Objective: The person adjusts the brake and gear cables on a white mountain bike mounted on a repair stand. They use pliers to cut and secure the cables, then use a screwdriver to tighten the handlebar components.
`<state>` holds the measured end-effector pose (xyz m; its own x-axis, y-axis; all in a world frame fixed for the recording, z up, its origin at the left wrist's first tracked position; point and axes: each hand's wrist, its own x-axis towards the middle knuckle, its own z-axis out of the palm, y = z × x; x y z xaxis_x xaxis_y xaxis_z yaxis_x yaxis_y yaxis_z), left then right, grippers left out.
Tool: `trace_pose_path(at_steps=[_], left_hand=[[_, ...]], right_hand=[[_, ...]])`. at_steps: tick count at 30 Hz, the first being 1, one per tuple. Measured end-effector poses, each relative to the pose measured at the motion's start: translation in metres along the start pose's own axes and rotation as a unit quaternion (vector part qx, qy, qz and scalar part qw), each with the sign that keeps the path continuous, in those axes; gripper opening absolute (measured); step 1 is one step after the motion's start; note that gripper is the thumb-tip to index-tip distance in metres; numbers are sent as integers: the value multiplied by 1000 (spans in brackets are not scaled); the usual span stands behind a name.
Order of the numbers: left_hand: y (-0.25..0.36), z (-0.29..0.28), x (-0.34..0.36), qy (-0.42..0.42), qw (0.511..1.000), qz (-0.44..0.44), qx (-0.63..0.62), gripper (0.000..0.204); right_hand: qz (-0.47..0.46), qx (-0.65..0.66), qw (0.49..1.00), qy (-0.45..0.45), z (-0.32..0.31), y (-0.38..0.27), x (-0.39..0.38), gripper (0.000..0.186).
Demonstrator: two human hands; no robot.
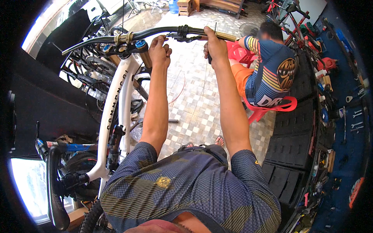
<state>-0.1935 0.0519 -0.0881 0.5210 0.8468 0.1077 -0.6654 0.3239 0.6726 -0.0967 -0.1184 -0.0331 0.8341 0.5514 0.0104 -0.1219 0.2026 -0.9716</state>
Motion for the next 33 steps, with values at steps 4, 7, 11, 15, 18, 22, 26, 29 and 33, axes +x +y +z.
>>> trace_pose_path(at_steps=[4,7,11,15,18,22,26,29,33], left_hand=[[-3,-4,4,-3,1000,-11,5,15],[-4,-4,2,3,1000,-12,-5,15],[-2,-5,2,1,1000,-8,0,15],[-2,-5,3,11,1000,-18,-12,13],[-3,-7,0,16,1000,-22,-14,12],[-3,-9,2,4,1000,-17,-24,11],[-3,-5,0,21,999,-23,-29,11],[-2,-10,-1,20,999,-17,-24,12],[-4,-6,-2,37,999,-25,-29,13]], right_hand=[[-19,23,999,11,2,0,-10,51],[-13,-8,999,46,4,1,-12,52],[-20,-36,999,6,-3,-4,-13,55],[-18,5,1000,-9,-4,-1,-10,54],[-20,-12,1000,14,-3,-1,-12,52],[-18,8,1000,-2,-5,-4,-12,52],[-22,8,999,48,2,-3,-13,49],[-15,15,1000,19,2,-4,-20,48],[-24,23,999,38,2,-2,-20,47]])
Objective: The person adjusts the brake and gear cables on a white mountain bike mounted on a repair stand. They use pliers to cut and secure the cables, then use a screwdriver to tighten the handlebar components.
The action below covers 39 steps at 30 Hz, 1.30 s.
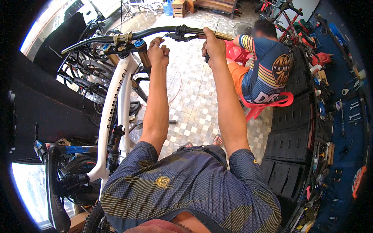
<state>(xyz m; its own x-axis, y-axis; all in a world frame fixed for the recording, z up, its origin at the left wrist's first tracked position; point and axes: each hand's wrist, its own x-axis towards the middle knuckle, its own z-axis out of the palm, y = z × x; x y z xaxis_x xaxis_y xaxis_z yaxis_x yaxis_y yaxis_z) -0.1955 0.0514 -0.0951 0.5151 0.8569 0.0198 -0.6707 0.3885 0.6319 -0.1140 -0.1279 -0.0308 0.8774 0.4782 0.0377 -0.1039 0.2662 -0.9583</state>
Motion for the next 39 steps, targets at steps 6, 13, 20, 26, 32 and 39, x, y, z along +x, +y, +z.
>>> trace_pose_path(at_steps=[6,13,20,26,32,39], left_hand=[[3,-2,2,4,1000,-1,5,12],[0,-2,2,23,999,-12,-19,11],[-2,0,4,35,998,-25,-52,11],[-4,-4,3,37,998,-14,-58,12],[-3,-5,7,43,997,-26,-54,15],[-2,-17,6,-9,988,-102,-116,24]], right_hand=[[1,7,1000,-17,-2,-3,-5,39],[23,-18,999,-29,-4,-2,-8,35],[-8,-3,1000,-2,-3,-2,-12,42],[15,-1,1000,-26,-7,-2,-11,38],[5,-24,1000,-5,-2,2,-12,41],[-16,1,1000,24,2,4,-15,37]])
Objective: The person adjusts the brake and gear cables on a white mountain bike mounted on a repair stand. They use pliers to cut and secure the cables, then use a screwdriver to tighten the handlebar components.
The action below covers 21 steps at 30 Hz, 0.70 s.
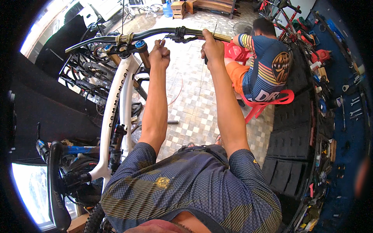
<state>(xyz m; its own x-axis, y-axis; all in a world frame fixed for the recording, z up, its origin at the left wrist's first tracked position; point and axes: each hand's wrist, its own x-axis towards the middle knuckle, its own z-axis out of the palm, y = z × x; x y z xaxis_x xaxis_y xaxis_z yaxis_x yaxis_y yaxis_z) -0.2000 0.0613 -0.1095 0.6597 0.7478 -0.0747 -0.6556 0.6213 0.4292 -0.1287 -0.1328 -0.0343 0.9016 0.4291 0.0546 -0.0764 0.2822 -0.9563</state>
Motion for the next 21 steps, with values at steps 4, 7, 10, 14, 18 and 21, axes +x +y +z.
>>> trace_pose_path(at_steps=[4,7,10,14,18,21], left_hand=[[-3,-6,-7,-30,996,-19,-77,19],[0,-8,0,-34,996,-2,-83,12],[0,0,-1,-95,994,4,-53,7],[2,3,-17,-202,979,-33,-21,4],[7,2,-29,-183,980,-76,-23,7],[9,-2,-30,-180,979,-93,-35,5]], right_hand=[[-15,4,1000,-14,-10,11,-10,44],[-67,-25,996,-50,-23,26,-27,48],[-141,-114,983,-28,-40,43,-50,45],[-182,-211,959,-58,-53,47,-85,36],[-200,-157,967,-31,-38,44,-97,39],[-229,-121,966,5,-18,43,-98,32]])
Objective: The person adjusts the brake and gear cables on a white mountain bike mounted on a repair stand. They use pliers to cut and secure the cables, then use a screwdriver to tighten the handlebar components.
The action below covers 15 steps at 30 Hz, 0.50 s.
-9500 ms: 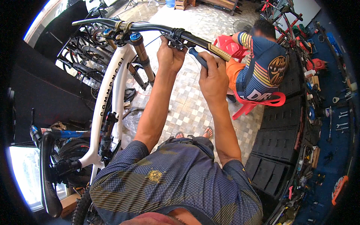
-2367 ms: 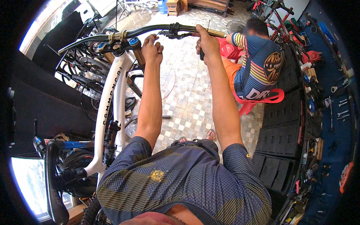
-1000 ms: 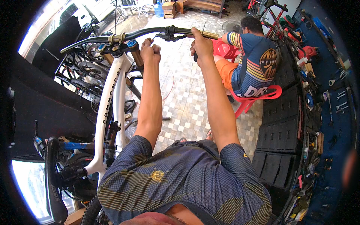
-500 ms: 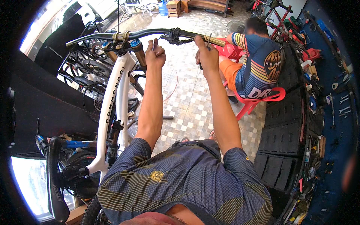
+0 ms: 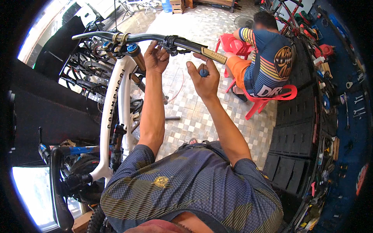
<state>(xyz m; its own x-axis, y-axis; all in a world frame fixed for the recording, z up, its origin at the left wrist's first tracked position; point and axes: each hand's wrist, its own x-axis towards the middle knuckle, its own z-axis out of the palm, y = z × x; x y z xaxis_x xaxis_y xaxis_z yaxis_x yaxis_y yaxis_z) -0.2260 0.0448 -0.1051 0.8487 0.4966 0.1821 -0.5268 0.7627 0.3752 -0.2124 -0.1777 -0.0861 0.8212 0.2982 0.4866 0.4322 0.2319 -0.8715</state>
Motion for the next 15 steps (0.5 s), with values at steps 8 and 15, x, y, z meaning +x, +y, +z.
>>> trace_pose_path(at_steps=[8,15], left_hand=[[1,-6,-7,-45,999,-3,-13,3],[-18,-15,-49,36,995,-16,88,27]], right_hand=[[-35,-10,998,47,30,-7,6,15],[-53,-58,997,27,4,15,-4,13]])
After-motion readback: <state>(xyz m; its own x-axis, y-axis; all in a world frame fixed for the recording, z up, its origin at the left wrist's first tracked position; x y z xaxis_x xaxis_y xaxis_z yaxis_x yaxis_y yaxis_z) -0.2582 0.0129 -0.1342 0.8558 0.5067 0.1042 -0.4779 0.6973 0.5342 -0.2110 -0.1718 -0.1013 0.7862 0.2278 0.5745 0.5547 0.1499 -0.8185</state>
